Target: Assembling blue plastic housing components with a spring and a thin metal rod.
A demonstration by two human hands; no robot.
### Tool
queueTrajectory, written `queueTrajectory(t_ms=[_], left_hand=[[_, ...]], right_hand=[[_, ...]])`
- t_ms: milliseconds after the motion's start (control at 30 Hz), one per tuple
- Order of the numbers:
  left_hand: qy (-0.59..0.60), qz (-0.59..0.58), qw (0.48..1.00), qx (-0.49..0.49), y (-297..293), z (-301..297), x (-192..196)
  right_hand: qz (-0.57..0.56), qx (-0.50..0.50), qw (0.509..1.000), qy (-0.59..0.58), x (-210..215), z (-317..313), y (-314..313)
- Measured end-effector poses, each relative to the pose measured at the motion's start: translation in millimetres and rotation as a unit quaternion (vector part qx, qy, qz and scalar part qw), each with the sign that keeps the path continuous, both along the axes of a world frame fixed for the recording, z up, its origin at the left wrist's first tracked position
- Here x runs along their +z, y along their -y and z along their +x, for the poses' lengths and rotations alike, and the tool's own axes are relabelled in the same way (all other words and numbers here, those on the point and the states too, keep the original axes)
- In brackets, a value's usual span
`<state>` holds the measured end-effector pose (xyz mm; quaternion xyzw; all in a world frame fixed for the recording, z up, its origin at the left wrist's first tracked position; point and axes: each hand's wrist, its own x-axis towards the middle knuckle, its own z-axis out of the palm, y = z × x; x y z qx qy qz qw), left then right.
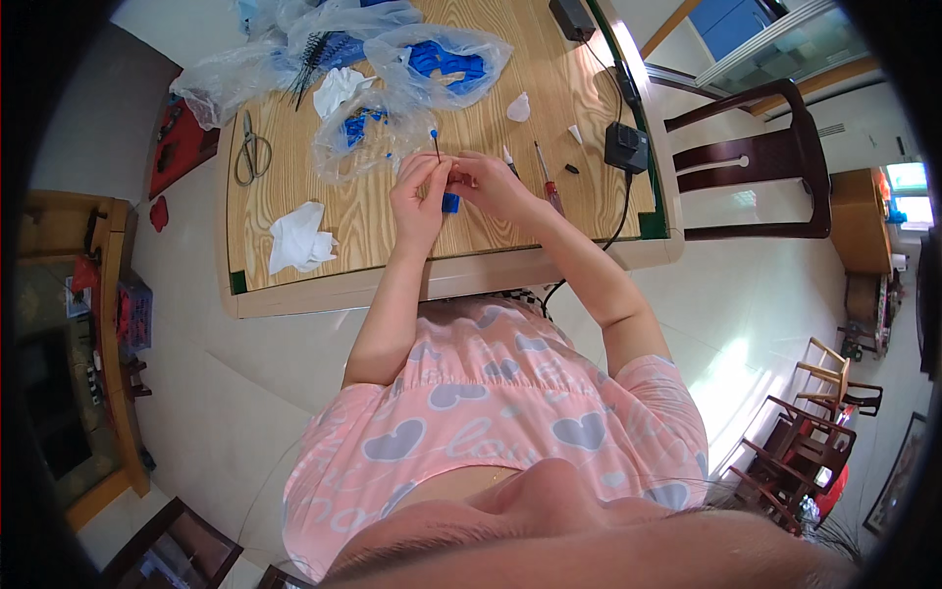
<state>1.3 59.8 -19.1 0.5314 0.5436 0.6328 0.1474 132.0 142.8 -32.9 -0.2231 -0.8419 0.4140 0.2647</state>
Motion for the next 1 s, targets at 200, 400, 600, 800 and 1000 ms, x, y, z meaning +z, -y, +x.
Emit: queueTrajectory(t_ms=[200,400,600,800,1000], left_hand=[[-0.003,0.000,1.000,0.000,0.7,1.4,4.4],[-0.009,0.001,1.000,0.000,0.8,-0.2,2.6],[-0.009,-0.002,1.000,-0.001,0.5,0.3,2.5],[0.002,-0.008,1.000,-0.003,0.4,0.4,1.9],[-0.004,0.000,1.000,-0.001,0.0,0.2,1.3]], right_hand=[[0.003,-0.003,1.000,-0.005,1.8,0.4,1.2],[0.003,-0.007,1.000,0.000,2.1,0.1,1.6],[-0.005,-0.004,1.000,-0.010,1.4,0.3,2.0],[-0.008,-0.008,1.000,-0.003,0.4,0.3,1.1],[-0.011,-0.010,1.000,0.001,3.1,0.5,2.7]])
